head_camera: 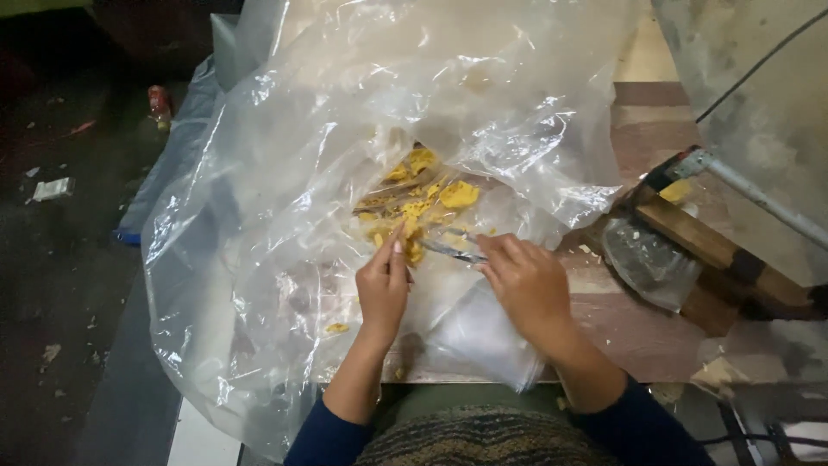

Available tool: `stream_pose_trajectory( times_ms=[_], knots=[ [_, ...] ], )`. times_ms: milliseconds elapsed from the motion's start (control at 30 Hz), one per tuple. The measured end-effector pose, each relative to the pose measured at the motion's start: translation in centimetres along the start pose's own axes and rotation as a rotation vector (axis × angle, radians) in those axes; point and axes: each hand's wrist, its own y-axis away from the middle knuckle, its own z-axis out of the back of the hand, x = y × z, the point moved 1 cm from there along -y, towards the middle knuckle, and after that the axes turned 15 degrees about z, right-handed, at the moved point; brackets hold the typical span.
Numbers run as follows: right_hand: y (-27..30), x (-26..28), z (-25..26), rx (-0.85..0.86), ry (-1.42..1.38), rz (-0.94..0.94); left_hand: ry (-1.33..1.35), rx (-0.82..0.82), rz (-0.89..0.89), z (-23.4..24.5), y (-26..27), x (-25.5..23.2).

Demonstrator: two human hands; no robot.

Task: Packaging yellow food items into small plastic bags by hand and using tongs.

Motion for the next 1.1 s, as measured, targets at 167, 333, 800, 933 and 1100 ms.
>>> stream_pose_trajectory(
  times_ms=[167, 333, 800, 933, 1100],
  knots=[
    [-1.2, 0.6, 2.5, 0.085, -0.170, -0.107, 0.010, -0.064, -0.031, 1.1, -0.1, -0.8],
    [-1.6, 0.7, 1.2, 0.125, -0.171, -0.056, -0.137, 0.086, -0.262, -0.1, 0.6, 1.0],
    [4.3, -2.9, 0.4, 0.074, -0.173, -0.005, -0.032, 0.330, -0.003, 0.4, -1.5, -3.8],
    [3.8, -2.6, 1.4, 0.072, -0.128, 0.017, -0.234, 0.445, -0.046, -0.9, -1.6, -4.7],
    [5.1, -4.8, -1.1, 0.072, -0.271, -0.115, -0.001, 0.365, -0.052, -2.3, -2.4, -3.3]
  ],
)
